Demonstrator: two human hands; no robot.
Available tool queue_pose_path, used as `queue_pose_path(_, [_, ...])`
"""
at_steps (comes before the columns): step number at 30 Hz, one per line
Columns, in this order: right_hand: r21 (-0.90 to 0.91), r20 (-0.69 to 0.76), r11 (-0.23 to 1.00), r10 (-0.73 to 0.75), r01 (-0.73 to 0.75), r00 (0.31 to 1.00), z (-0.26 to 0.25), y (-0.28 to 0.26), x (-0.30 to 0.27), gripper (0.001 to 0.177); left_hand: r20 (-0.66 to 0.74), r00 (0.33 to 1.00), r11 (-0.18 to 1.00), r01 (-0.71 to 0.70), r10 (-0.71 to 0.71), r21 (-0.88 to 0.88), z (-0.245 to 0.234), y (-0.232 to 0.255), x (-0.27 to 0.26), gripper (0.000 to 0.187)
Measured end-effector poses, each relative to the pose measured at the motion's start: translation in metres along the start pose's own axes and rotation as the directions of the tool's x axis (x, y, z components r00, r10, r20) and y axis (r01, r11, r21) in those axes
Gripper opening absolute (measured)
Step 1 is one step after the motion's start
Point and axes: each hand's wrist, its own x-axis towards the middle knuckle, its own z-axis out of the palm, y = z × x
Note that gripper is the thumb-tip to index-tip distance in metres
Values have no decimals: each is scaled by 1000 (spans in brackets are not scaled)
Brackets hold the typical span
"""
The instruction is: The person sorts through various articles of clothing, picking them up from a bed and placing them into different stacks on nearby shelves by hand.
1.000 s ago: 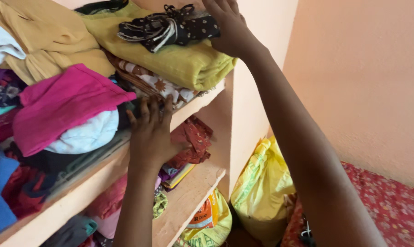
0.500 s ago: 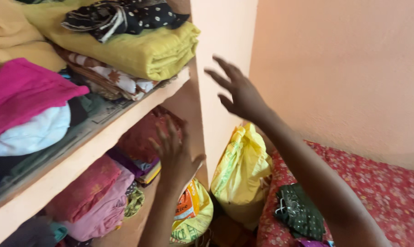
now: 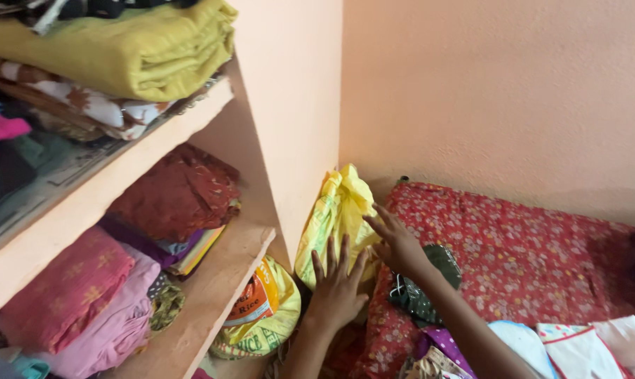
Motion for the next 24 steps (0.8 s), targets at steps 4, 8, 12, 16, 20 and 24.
queue_pose_path(4, [-74, 21, 994, 82, -80, 996, 40, 54, -56, 73, 102, 995, 999, -7, 10, -31, 43, 12, 0, 104])
queue_pose_path(8, [-249, 209, 946, 264, -210, 942, 80, 94, -111, 85, 148, 987, 997, -45, 54, -63, 76, 18, -9, 100])
queue_pose_path(12, [-375, 329, 868, 451, -324, 830, 108, 111, -151, 112, 179, 980, 995, -79, 89, -63, 96, 20, -18, 100])
queue_pose_path(16, [-531, 338, 784, 543, -321, 769, 120, 117, -171, 123, 162, 980, 992, -111, 120, -65, 108, 24, -20, 99])
queue_pose_path(20, [-668, 268, 694, 560, -268, 784, 116, 115, -181, 125, 126, 979, 983, -148, 161, -105, 115, 28, -24, 97])
queue_pose_path(24, [-563, 345, 688, 700, -459, 626, 108, 118, -179, 122, 82, 982, 977, -156, 169, -144, 123, 29, -27, 96])
